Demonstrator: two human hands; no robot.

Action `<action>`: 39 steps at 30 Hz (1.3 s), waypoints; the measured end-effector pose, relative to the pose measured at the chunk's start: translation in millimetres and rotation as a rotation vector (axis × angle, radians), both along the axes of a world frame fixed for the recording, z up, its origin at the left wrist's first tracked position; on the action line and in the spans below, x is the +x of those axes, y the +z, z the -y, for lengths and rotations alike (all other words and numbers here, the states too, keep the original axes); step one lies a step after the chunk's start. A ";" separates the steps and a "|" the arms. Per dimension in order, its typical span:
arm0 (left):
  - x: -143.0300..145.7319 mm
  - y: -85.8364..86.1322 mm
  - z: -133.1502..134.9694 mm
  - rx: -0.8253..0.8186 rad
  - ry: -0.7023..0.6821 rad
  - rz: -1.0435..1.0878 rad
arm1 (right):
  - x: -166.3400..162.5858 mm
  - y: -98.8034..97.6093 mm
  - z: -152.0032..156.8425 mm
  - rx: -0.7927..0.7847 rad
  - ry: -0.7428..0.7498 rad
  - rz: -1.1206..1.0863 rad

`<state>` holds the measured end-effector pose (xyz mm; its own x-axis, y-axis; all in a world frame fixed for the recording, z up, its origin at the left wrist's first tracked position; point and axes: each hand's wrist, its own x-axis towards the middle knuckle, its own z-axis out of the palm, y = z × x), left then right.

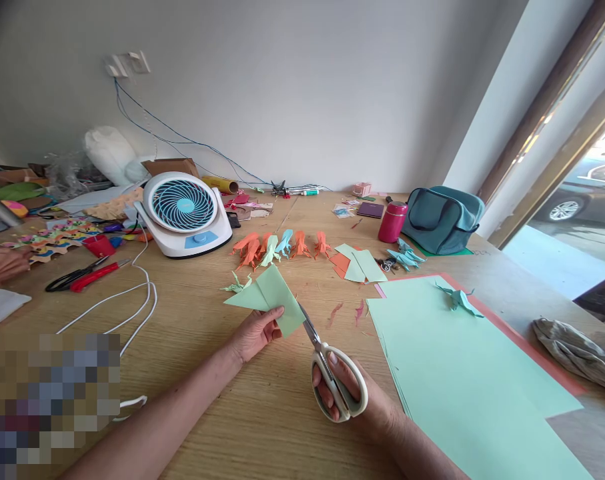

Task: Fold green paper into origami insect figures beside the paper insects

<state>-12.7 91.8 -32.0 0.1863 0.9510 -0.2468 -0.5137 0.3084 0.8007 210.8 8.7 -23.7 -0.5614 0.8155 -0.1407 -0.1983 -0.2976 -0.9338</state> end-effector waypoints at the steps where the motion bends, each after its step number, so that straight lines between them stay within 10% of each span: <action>1: 0.6 -0.3 0.2 -0.004 -0.006 -0.002 | -0.2 -0.3 0.2 -0.003 -0.003 -0.003; 39: 5.7 -1.9 4.7 0.018 -0.050 -0.055 | -4.7 0.3 2.3 -0.009 -0.041 -0.022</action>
